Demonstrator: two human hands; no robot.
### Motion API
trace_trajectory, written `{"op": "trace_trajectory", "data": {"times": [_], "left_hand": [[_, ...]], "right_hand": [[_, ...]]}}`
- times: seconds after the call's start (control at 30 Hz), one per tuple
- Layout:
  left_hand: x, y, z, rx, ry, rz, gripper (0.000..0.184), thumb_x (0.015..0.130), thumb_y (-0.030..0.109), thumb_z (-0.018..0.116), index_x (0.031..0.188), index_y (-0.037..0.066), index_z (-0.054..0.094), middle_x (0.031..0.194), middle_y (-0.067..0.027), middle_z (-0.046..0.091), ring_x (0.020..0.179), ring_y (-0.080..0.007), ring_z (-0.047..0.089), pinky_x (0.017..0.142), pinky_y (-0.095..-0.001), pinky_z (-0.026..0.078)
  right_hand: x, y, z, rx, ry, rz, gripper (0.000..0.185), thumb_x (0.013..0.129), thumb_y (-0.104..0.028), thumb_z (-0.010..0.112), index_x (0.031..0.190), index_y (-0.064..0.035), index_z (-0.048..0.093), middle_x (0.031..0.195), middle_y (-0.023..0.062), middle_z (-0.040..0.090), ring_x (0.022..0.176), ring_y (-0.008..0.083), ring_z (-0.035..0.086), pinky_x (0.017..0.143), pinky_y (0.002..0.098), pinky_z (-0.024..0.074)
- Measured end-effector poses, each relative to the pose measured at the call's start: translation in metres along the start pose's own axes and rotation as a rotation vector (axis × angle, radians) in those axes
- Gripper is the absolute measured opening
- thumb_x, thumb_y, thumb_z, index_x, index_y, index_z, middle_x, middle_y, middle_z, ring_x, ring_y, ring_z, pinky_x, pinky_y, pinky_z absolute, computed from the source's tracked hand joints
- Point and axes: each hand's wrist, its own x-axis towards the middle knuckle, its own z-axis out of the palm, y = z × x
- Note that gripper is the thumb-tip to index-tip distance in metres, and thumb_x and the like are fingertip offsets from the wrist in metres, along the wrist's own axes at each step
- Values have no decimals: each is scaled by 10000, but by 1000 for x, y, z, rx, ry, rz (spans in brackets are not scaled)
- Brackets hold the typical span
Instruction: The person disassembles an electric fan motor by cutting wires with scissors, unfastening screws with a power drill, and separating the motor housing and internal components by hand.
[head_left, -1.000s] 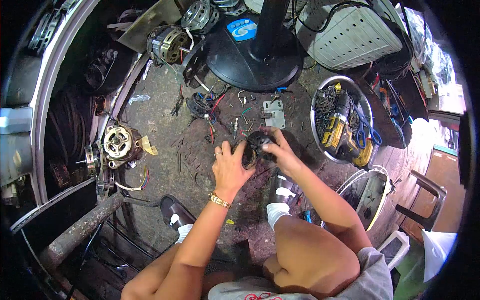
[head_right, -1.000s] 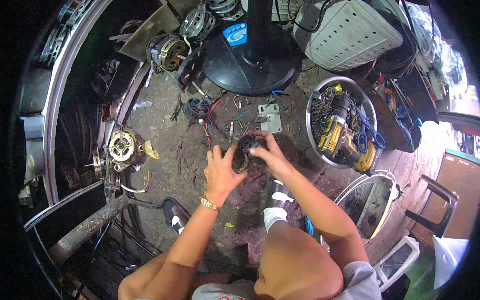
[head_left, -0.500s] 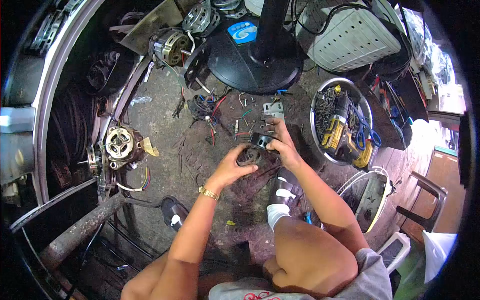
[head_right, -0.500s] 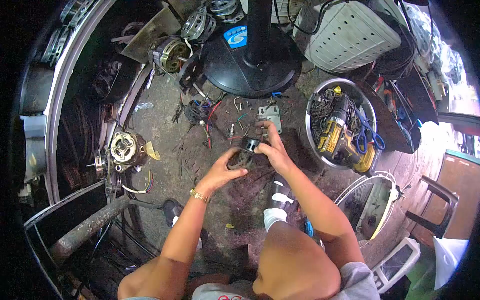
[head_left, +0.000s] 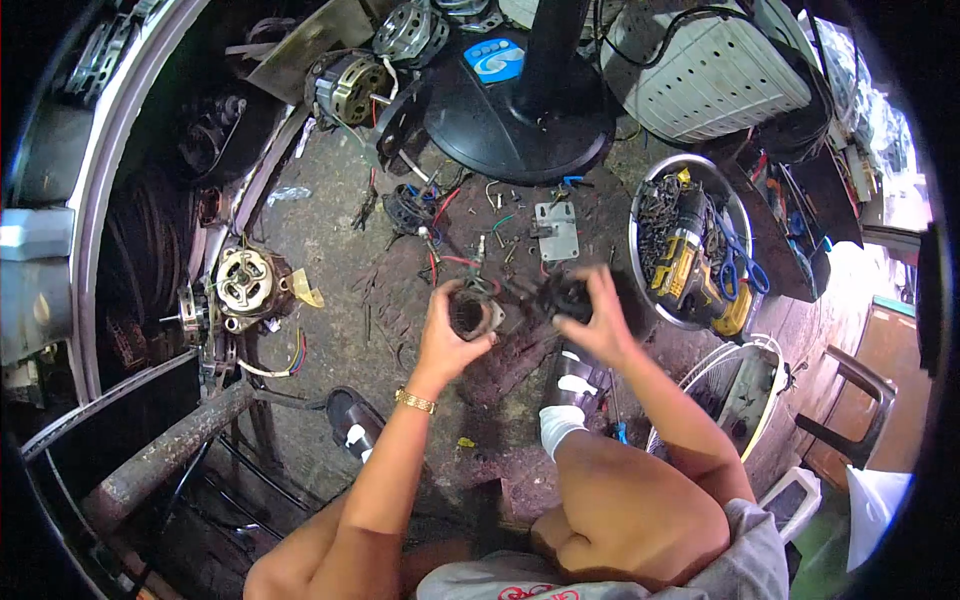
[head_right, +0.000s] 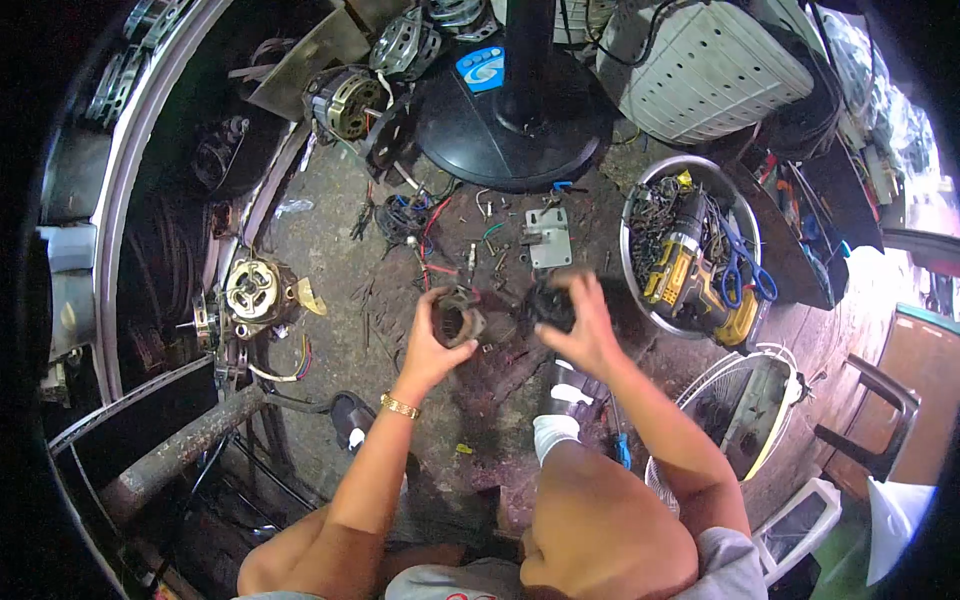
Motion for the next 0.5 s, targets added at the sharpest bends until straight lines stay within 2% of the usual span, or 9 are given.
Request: {"op": "trace_trajectory", "data": {"times": [0.03, 0.1, 0.13, 0.2, 0.23, 0.3, 0.4, 0.47, 0.5], "left_hand": [[-3, 2, 2, -3, 1, -3, 760, 593, 177, 760, 1260, 40, 422, 1226, -129, 499, 1145, -287, 485, 1000, -385, 368], [-3, 12, 10, -747, 14, -285, 739, 675, 331, 680, 1300, 43, 413, 1248, -129, 500, 1126, -288, 505, 988, -409, 383], [-3, 10, 12, -750, 5, -281, 739, 675, 331, 680, 1300, 43, 413, 1248, -129, 500, 1126, -288, 505, 988, -409, 383], [-3, 3, 11, -1308, -260, -500, 777, 697, 502, 573, 1309, 46, 428, 1219, -144, 526, 1063, -299, 539, 942, -444, 411], [-2, 5, 10, -1330, -270, -503, 821, 680, 613, 514, 1272, 47, 470, 1190, -156, 545, 1017, -326, 555, 891, -478, 433], [-5, 11, 0, -1428, -241, -516, 828, 674, 620, 521, 1269, 47, 471, 1190, -163, 542, 1000, -339, 557, 870, -481, 442], [-9, -3, -17, -1551, -236, -514, 877, 669, 682, 521, 1276, 53, 453, 1196, -174, 533, 999, -368, 546, 849, -494, 460], [-11, -7, -26, -1736, -255, -456, 831, 718, 631, 565, 1292, 45, 430, 1197, -202, 527, 1032, -389, 545, 883, -544, 447], [-12, -9, -28, -1757, -130, -478, 869, 695, 638, 616, 1303, 51, 415, 1202, -205, 522, 1044, -400, 536, 921, -551, 429]], "right_hand": [[-13, 3, 12, -79, -1, -9, 568, 624, -247, 740, 1098, -56, 493, 1100, 199, 439, 1063, 370, 431, 934, 435, 366], [-28, 9, 39, -161, -4, -23, 604, 595, -257, 794, 1093, -81, 499, 1109, 199, 414, 1039, 392, 406, 899, 465, 378], [-31, 13, 51, -142, 24, -100, 593, 597, -223, 806, 1078, -75, 492, 1111, 205, 419, 1041, 393, 413, 902, 468, 379], [-39, 12, 70, -50, 28, -237, 551, 620, -191, 793, 1061, -67, 487, 1112, 209, 425, 1032, 390, 429, 880, 460, 402], [-44, 12, 83, -7, 29, -261, 536, 629, -175, 784, 1057, -63, 482, 1106, 208, 430, 1024, 388, 437, 863, 454, 414], [-47, 5, 96, 96, -42, -307, 451, 674, -141, 744, 1043, -64, 496, 1089, 205, 441, 1010, 381, 448, 826, 441, 436], [-30, -8, 98, -201, -365, -454, 378, 736, -166, 665, 1097, -170, 558, 1084, 174, 451, 1024, 374, 449, 817, 433, 442], [-10, -25, 94, -257, -293, -542, 403, 728, -162, 653, 1118, -190, 554, 1077, 163, 455, 1040, 370, 449, 813, 434, 447], [0, -31, 92, -319, -220, -621, 430, 721, -159, 641, 1138, -209, 551, 1070, 152, 460, 1056, 367, 448, 810, 436, 453]]}}
